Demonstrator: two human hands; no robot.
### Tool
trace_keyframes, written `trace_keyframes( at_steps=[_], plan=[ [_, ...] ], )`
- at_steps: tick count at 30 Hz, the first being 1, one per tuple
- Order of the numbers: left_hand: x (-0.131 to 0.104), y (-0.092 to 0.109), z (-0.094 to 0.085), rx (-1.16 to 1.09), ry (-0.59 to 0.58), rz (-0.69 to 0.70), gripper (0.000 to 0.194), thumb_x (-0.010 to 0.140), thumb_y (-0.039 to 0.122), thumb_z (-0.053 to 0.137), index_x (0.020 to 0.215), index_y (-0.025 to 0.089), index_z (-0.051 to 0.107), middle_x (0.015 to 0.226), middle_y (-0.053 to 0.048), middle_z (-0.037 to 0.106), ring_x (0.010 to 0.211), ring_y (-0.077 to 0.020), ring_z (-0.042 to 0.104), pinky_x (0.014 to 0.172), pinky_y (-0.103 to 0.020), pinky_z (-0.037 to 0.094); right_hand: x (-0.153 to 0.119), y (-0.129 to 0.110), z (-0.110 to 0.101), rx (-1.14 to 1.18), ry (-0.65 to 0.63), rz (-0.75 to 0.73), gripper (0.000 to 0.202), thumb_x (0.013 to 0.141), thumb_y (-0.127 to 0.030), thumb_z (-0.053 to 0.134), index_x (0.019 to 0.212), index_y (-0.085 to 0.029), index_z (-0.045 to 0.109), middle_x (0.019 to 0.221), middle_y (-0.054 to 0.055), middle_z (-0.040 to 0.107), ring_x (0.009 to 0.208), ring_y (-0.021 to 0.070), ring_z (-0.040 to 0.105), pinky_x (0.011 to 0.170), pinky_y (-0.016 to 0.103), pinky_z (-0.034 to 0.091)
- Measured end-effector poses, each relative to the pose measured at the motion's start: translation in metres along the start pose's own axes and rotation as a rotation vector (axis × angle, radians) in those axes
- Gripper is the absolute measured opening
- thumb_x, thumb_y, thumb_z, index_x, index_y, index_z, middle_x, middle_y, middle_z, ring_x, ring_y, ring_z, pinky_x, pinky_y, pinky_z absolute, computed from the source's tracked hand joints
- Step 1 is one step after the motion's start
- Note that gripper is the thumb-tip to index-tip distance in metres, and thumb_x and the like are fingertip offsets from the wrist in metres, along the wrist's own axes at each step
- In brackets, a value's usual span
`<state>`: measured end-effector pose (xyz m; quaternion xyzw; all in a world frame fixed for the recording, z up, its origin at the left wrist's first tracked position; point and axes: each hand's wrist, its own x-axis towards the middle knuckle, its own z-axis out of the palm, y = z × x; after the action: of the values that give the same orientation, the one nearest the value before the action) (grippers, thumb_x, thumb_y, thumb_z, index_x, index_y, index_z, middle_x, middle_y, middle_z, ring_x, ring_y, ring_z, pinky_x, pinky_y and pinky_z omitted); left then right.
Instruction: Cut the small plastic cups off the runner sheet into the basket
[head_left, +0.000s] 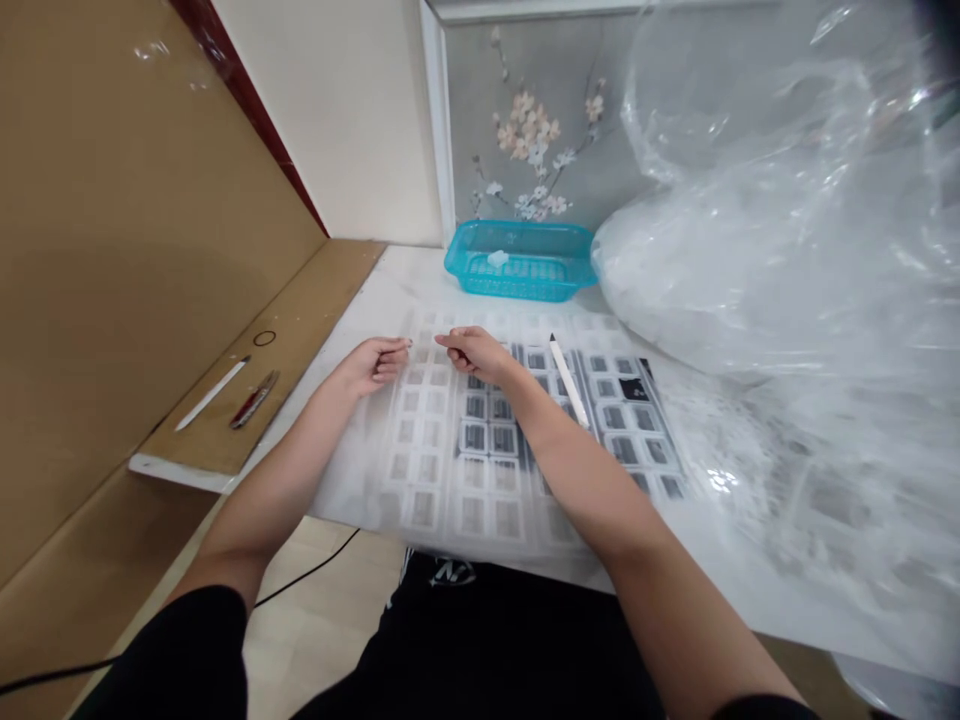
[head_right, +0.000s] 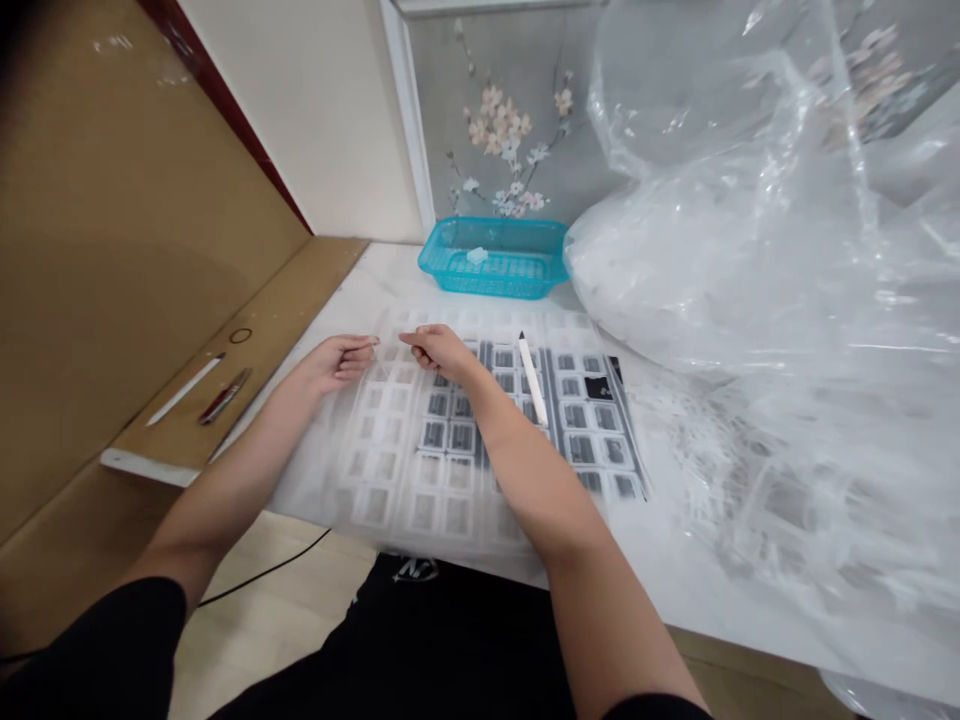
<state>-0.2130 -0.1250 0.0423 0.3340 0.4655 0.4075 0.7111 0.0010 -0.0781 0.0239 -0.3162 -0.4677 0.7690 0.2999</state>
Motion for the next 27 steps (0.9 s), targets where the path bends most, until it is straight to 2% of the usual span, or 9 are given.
trace_keyframes(
  at_steps=[5, 10, 12, 15, 19, 21, 22, 24, 27],
  plan=[
    [-0.009, 0.008, 0.005, -0.011, 0.063, 0.288, 0.024, 0.079, 0.024, 0.07, 0.076, 0.018, 0.047, 0.05, 0.01, 0.03, 0.036, -0.0037, 0.029, 0.032, -0.013, 0.021, -0.003, -0.006, 0.003, 0.099, 0.025, 0.123, 0.027, 0.085, -0.006, 0.058, 0.063, -0.018, 0.048, 0.047, -0.005, 0.053, 0.039, 0.0045, 0.046, 0.036, 0.011, 0.034],
    [-0.028, 0.006, 0.023, 0.49, 0.016, 0.434, 0.025, 0.077, 0.035, 0.074, 0.087, 0.015, 0.063, 0.047, 0.008, 0.04, 0.037, -0.0051, 0.03, 0.037, -0.018, 0.022, -0.011, -0.006, 0.017, 0.229, -0.127, 0.249, 0.014, 0.094, -0.01, 0.047, 0.086, -0.013, 0.058, 0.074, 0.007, 0.07, 0.066, 0.0136, 0.07, 0.063, 0.023, 0.06],
    [-0.031, 0.0, 0.03, 0.678, 0.049, 0.478, 0.026, 0.077, 0.037, 0.074, 0.087, 0.014, 0.067, 0.051, 0.006, 0.046, 0.042, -0.0058, 0.035, 0.042, -0.019, 0.025, -0.012, -0.001, 0.022, 0.343, -0.229, 0.293, 0.022, 0.1, -0.018, 0.04, 0.091, -0.012, 0.058, 0.077, 0.009, 0.071, 0.076, 0.0168, 0.073, 0.074, 0.03, 0.062],
    [-0.03, -0.007, 0.035, 0.875, 0.094, 0.522, 0.027, 0.074, 0.034, 0.076, 0.091, 0.014, 0.072, 0.055, 0.005, 0.045, 0.05, -0.0071, 0.039, 0.05, -0.019, 0.031, -0.009, 0.006, 0.024, 0.46, -0.319, 0.311, 0.04, 0.105, -0.032, 0.028, 0.094, -0.008, 0.059, 0.076, 0.011, 0.071, 0.08, 0.019, 0.074, 0.078, 0.033, 0.062],
    [-0.031, -0.004, 0.034, 0.917, 0.107, 0.576, 0.031, 0.071, 0.031, 0.078, 0.096, 0.014, 0.071, 0.055, 0.007, 0.042, 0.052, -0.0072, 0.039, 0.052, -0.019, 0.033, -0.004, 0.012, 0.017, 0.498, -0.33, 0.331, 0.047, 0.106, -0.037, 0.024, 0.105, -0.005, 0.059, 0.085, 0.014, 0.073, 0.084, 0.021, 0.075, 0.076, 0.034, 0.063],
    [-0.035, 0.002, 0.033, 0.95, 0.128, 0.603, 0.028, 0.072, 0.033, 0.078, 0.091, 0.014, 0.071, 0.055, 0.006, 0.045, 0.051, -0.007, 0.038, 0.05, -0.019, 0.03, -0.003, 0.012, 0.014, 0.503, -0.336, 0.338, 0.047, 0.105, -0.038, 0.026, 0.108, -0.005, 0.059, 0.086, 0.014, 0.073, 0.084, 0.0215, 0.075, 0.075, 0.033, 0.063],
    [-0.039, 0.005, 0.032, 0.985, 0.114, 0.585, 0.026, 0.073, 0.035, 0.077, 0.086, 0.014, 0.071, 0.056, 0.005, 0.047, 0.051, -0.007, 0.039, 0.049, -0.019, 0.029, -0.003, 0.012, 0.014, 0.503, -0.338, 0.336, 0.047, 0.105, -0.039, 0.028, 0.109, -0.005, 0.059, 0.085, 0.014, 0.073, 0.083, 0.0213, 0.075, 0.074, 0.033, 0.063],
    [-0.048, 0.01, 0.032, 1.097, -0.017, 0.437, 0.026, 0.077, 0.04, 0.073, 0.078, 0.014, 0.072, 0.056, 0.002, 0.053, 0.049, -0.0073, 0.041, 0.048, -0.02, 0.029, -0.003, 0.012, 0.013, 0.509, -0.338, 0.325, 0.046, 0.104, -0.041, 0.03, 0.112, -0.006, 0.059, 0.089, 0.014, 0.073, 0.084, 0.0209, 0.074, 0.075, 0.032, 0.063],
    [-0.064, 0.009, 0.032, 1.294, -0.302, 0.024, 0.03, 0.079, 0.044, 0.069, 0.079, 0.015, 0.075, 0.049, 0.0, 0.055, 0.041, -0.0091, 0.044, 0.043, -0.021, 0.03, -0.006, 0.012, 0.013, 0.521, -0.329, 0.296, 0.046, 0.103, -0.044, 0.033, 0.119, -0.008, 0.057, 0.104, 0.016, 0.072, 0.095, 0.0214, 0.073, 0.081, 0.034, 0.063]
  ],
)
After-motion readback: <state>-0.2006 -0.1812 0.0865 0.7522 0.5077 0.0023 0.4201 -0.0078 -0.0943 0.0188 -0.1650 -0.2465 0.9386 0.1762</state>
